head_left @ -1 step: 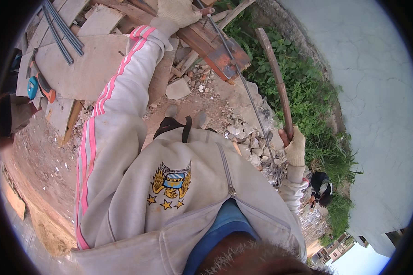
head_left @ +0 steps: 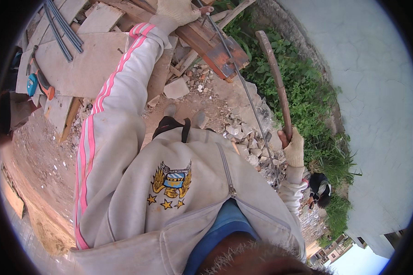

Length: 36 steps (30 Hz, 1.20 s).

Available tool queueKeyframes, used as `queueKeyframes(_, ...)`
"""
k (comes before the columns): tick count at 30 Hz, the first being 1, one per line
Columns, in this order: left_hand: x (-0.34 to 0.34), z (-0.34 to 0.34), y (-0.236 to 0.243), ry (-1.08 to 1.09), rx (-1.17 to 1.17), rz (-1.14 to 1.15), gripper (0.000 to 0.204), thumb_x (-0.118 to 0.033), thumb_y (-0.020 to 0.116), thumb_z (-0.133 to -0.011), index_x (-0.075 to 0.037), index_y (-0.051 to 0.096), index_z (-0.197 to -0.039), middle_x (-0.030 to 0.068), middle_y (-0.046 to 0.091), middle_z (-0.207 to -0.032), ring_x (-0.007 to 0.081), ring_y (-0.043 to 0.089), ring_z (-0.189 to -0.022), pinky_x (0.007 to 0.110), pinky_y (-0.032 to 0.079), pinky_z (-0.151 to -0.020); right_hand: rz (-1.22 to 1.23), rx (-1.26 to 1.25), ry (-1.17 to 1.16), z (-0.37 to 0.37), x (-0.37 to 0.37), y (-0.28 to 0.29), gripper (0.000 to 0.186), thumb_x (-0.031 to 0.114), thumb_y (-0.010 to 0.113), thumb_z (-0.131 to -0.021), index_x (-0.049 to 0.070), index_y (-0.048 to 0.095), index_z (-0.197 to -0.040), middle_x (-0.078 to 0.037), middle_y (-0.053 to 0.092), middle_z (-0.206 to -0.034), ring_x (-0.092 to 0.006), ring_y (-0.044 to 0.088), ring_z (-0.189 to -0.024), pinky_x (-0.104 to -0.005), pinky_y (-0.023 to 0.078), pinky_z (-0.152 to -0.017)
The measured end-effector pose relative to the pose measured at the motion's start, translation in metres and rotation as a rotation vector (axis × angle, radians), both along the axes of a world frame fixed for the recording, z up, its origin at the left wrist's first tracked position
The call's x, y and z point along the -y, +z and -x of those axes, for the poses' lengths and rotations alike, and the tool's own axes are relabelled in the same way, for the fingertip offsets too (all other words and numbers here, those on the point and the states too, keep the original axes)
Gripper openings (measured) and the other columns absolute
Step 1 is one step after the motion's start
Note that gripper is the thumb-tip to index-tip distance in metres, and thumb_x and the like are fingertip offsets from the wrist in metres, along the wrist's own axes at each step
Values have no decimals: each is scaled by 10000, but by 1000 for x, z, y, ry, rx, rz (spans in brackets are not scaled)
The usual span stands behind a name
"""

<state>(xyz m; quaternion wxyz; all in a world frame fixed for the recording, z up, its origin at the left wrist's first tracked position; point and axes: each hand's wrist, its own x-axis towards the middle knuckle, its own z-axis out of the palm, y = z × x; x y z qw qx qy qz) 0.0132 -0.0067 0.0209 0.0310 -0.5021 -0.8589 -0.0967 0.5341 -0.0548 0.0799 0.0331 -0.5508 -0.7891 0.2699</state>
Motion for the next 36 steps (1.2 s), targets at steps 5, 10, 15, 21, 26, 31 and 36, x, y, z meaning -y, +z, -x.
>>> queueKeyframes(5,1,2,-13,-21,-54,-50,1196,-831,581,-807,98,373,-1532,327,400,-1568,487,298,-1505,560,198,-1251,-136,117,126,-46,5,-22,399,350,770,-928,-3,631,-806,-223,580,-679,-419,576,-614,-460,437,-569)
queueKeyframes(10,5,-11,13,4,5,-5,1185,-834,589,-803,102,403,-1506,332,490,-1493,449,440,-1434,522,313,-1210,-62,118,195,-59,-28,-26,429,358,772,-925,-12,605,-788,-232,542,-614,-438,558,-583,-467,425,-541)
queueKeyframes(15,10,-10,29,2,121,146,1197,-837,600,-797,97,393,-1515,334,495,-1487,429,470,-1419,507,356,-1185,-141,163,322,-57,-66,-22,410,348,769,-929,-4,609,-794,-237,562,-626,-448,568,-590,-462,431,-532)
queueKeyframes(21,4,-7,6,5,-26,29,1197,-844,586,-799,95,389,-1515,320,457,-1523,445,435,-1436,535,302,-1206,-192,301,426,-54,-102,-14,286,286,768,-911,19,672,-873,-252,623,-703,-461,638,-691,-495,483,-597)
queueKeyframes(26,5,-9,8,15,-37,55,1198,-846,586,-795,88,388,-1518,320,401,-1565,458,389,-1463,568,243,-1223,-150,317,472,-50,-138,-3,165,180,738,-883,24,682,-878,-241,634,-717,-449,645,-710,-494,489,-623)
queueKeyframes(31,4,-8,7,31,-45,36,1188,-846,591,-789,74,401,-1516,319,425,-1550,461,405,-1451,585,252,-1213,-202,382,587,-26,-176,21,77,116,708,-862,47,687,-887,-238,646,-746,-460,647,-749,-514,494,-658)
queueKeyframes(36,4,-12,17,21,15,113,1178,-847,592,-787,73,421,-1503,315,462,-1521,449,424,-1442,588,245,-1214,-321,378,684,-26,-215,13,68,92,729,-858,42,688,-878,-243,650,-750,-455,647,-718,-496,490,-625)
